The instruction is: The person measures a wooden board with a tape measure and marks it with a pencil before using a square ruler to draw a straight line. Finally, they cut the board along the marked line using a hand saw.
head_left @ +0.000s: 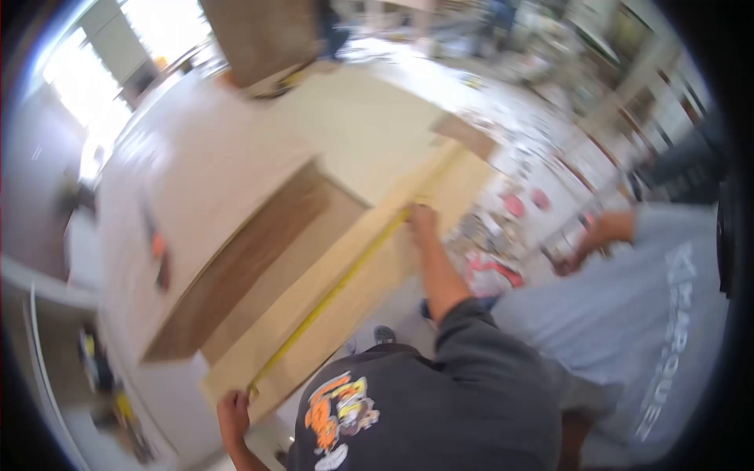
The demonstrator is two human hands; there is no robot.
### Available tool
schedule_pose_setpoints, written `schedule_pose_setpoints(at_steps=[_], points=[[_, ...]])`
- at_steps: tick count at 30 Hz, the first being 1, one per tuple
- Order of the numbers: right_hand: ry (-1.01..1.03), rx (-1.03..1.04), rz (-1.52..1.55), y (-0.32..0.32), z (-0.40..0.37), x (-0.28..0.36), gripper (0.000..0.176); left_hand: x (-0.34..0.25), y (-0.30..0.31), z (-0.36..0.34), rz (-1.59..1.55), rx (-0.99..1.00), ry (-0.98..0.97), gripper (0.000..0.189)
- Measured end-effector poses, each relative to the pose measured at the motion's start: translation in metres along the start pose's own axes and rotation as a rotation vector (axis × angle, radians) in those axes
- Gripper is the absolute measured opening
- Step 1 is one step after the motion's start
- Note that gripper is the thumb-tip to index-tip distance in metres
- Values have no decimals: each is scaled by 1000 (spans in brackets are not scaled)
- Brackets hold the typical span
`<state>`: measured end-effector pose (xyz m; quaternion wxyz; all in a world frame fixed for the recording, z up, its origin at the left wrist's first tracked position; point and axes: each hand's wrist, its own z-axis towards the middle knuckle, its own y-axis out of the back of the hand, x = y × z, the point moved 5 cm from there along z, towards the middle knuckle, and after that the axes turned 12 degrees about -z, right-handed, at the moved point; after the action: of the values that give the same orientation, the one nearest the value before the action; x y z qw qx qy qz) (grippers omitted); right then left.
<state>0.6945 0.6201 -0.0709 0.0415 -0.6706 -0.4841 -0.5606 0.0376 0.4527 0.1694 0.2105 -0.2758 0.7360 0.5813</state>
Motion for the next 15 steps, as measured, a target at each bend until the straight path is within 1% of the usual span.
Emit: schedule_pose_setpoints(at_steps=[1, 2, 3, 4, 5, 6, 7, 8, 9, 11, 12, 15], points=[[112, 43, -138, 3, -12, 10, 18, -4, 3, 1, 23, -40, -29, 31], [232, 70, -276, 8, -28, 22, 26, -6, 8, 4, -41, -12, -26, 31], [354, 83, -400, 15, -43, 32, 36, -6, 16, 5, -50, 5, 124, 33], [216, 177, -77, 14, -42, 32, 26, 9, 15, 10, -9, -35, -10, 35], [52, 228, 312, 12, -39, 30, 18, 0, 20, 9, -100, -63, -5, 34], [-111, 225, 640, 11, -35, 29, 12, 4, 22, 12, -30, -73, -44, 31], [-161, 207, 613, 5, -16, 25, 14, 11, 22, 13, -71, -116, -140, 30], [-126, 299, 572, 9, 15, 17, 13, 0, 30, 10, -127, -143, -99, 30], [-104, 305, 597, 19, 2, 42, 16, -6, 34, 9, -112, -147, -73, 30], [-60, 221, 600, 37, 17, 69, 20, -12, 31, 13, -89, -109, -67, 30], [-40, 174, 599, 42, 20, 79, 22, -6, 28, 27, -82, -66, -88, 30], [-8, 160, 600, 53, 28, 88, 26, -4, 22, 38, -129, -44, -81, 31]])
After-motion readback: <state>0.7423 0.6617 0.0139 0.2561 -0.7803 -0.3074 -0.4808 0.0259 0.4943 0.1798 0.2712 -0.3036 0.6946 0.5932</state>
